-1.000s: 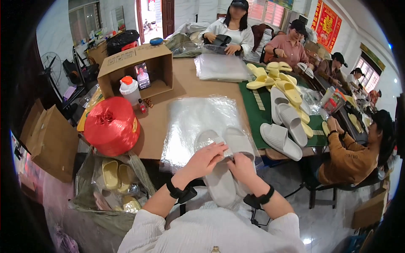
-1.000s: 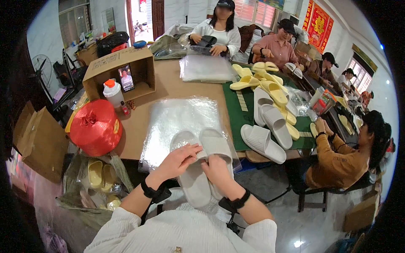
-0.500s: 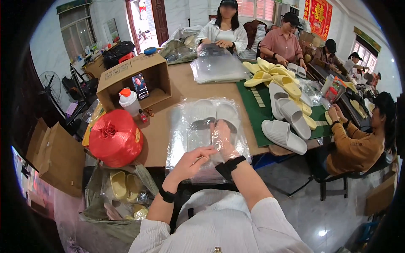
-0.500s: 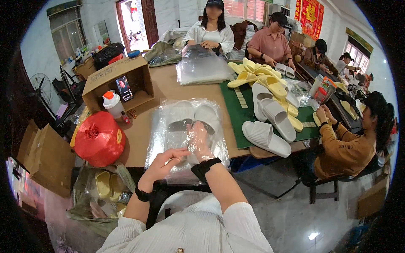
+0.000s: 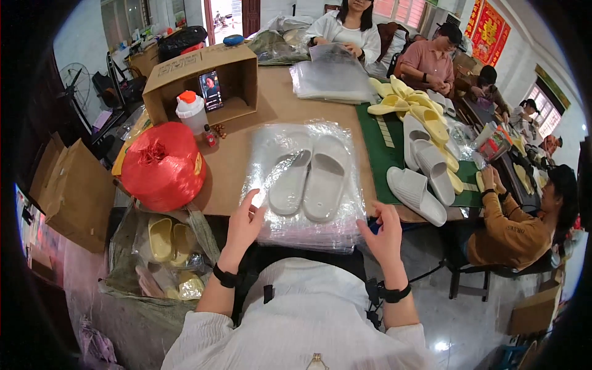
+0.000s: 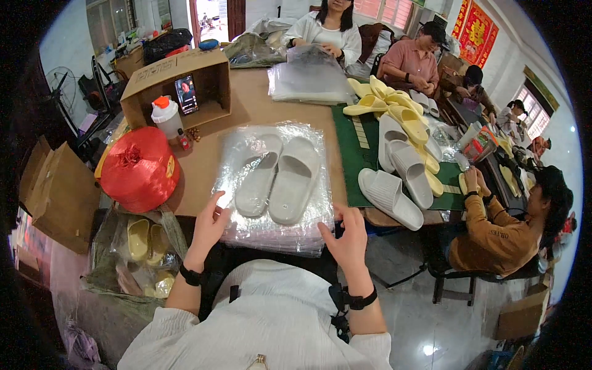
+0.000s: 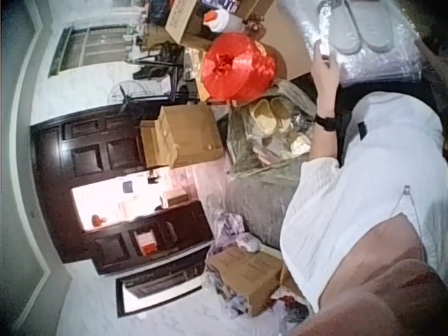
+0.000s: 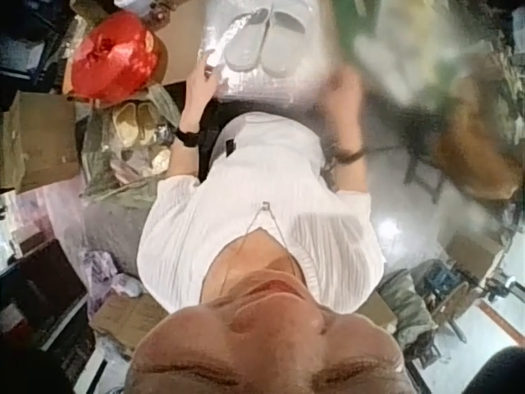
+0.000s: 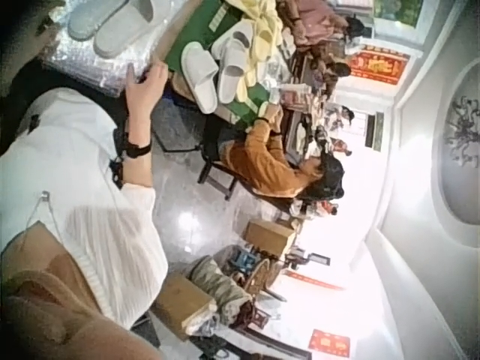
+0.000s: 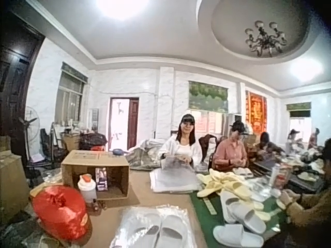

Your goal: Packing pairs of slippers into individual plastic bags at a manufacturing work station.

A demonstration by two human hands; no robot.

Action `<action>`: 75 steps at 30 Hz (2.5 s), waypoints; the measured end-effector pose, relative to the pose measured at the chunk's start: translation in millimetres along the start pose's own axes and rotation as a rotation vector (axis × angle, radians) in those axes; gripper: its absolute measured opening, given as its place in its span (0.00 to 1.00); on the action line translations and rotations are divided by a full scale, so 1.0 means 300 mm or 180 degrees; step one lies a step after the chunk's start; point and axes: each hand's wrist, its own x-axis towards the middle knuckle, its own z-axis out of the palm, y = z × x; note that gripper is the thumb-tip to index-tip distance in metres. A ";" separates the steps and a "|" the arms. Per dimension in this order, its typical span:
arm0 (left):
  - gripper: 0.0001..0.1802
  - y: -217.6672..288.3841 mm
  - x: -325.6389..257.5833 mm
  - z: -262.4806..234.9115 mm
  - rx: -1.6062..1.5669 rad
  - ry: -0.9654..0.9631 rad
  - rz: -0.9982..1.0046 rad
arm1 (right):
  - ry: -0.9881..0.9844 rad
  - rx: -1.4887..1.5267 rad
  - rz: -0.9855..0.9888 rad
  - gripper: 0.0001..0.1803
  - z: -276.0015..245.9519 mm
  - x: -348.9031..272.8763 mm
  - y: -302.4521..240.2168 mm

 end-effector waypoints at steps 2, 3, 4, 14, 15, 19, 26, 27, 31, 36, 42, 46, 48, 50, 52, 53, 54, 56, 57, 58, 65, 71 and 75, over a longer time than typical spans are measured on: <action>0.25 -0.023 0.005 0.008 -0.0322 -0.0162 -0.0403 | -0.0233 -0.0149 -0.0038 0.34 0.021 0.009 0.047; 0.25 -0.028 0.003 0.016 -0.0518 -0.0161 -0.0368 | -0.0393 -0.0130 -0.0097 0.37 0.041 0.003 0.056; 0.25 -0.032 0.005 0.018 -0.0501 -0.0162 -0.0350 | -0.0554 -0.0108 -0.0159 0.40 0.059 -0.002 0.062; 0.18 -0.096 -0.007 -0.030 -0.1300 -0.0654 -0.0147 | -0.1038 0.1070 0.0450 0.27 0.061 -0.052 0.136; 0.18 -0.103 -0.002 -0.057 -0.1391 -0.0966 -0.0249 | -0.1120 0.1539 0.0351 0.27 0.048 -0.052 0.138; 0.24 -0.096 0.005 -0.113 -0.1670 -0.1586 0.0184 | -0.1271 0.2000 0.0293 0.32 0.040 -0.067 0.255; 0.35 -0.013 -0.003 -0.151 0.0047 -0.0996 0.0376 | -0.0727 0.0096 -0.0879 0.33 0.083 -0.061 0.163; 0.37 -0.013 -0.008 -0.142 0.0541 -0.0860 0.0804 | -0.0759 0.0116 -0.0989 0.28 0.088 -0.059 0.144; 0.30 -0.033 0.003 -0.115 0.0868 -0.0884 0.1454 | -0.0818 -0.0250 -0.1567 0.16 0.074 -0.034 0.130; 0.12 -0.047 0.002 -0.071 0.0196 -0.0971 0.1631 | -0.0695 0.0112 -0.1149 0.02 0.064 -0.029 0.184; 0.10 -0.051 -0.008 0.018 -0.0880 -0.0447 0.0779 | -0.0599 0.0576 -0.0671 0.09 0.055 -0.006 0.201; 0.12 -0.056 0.028 0.059 -0.0735 -0.0164 -0.0069 | -0.0427 0.0825 0.0151 0.14 0.095 0.033 0.213; 0.13 -0.082 0.050 0.087 -0.0350 -0.0035 -0.0027 | -0.0314 0.0634 0.0406 0.14 0.123 0.050 0.211; 0.15 -0.097 0.060 0.126 -0.0635 0.0136 -0.0410 | -0.0194 0.0443 0.0656 0.15 0.171 0.048 0.226; 0.15 -0.085 0.066 0.165 -0.0411 0.0261 -0.0354 | 0.0043 -0.0240 0.0843 0.16 0.243 0.043 0.291; 0.16 -0.078 0.072 0.177 -0.0187 0.0415 -0.0306 | 0.0157 -0.0337 0.0768 0.16 0.273 0.036 0.325; 0.16 -0.081 0.075 0.173 -0.0180 0.0436 -0.0322 | 0.0138 -0.0325 0.0753 0.16 0.283 0.041 0.314; 0.13 -0.075 0.070 0.156 0.0206 0.0245 -0.0526 | -0.0167 -0.1066 0.0560 0.07 0.275 0.043 0.238; 0.13 -0.060 0.068 0.149 0.0203 0.0274 -0.0531 | -0.0171 -0.1058 0.0532 0.07 0.269 0.046 0.208; 0.15 -0.036 0.065 0.145 0.0148 0.0337 -0.0443 | 0.0267 -0.1036 0.0227 0.06 0.262 0.049 0.178; 0.29 0.049 0.056 0.156 0.0885 0.0253 -0.0054 | 0.0491 -0.0815 -0.1039 0.16 0.240 0.031 0.031; 0.36 0.072 0.056 0.175 0.1164 0.0322 0.0043 | 0.0143 -0.0377 -0.0851 0.09 0.334 0.005 0.112; 0.38 0.083 0.101 0.209 0.1310 0.0036 -0.0076 | 0.0277 -0.0215 -0.0678 0.08 0.355 -0.011 0.162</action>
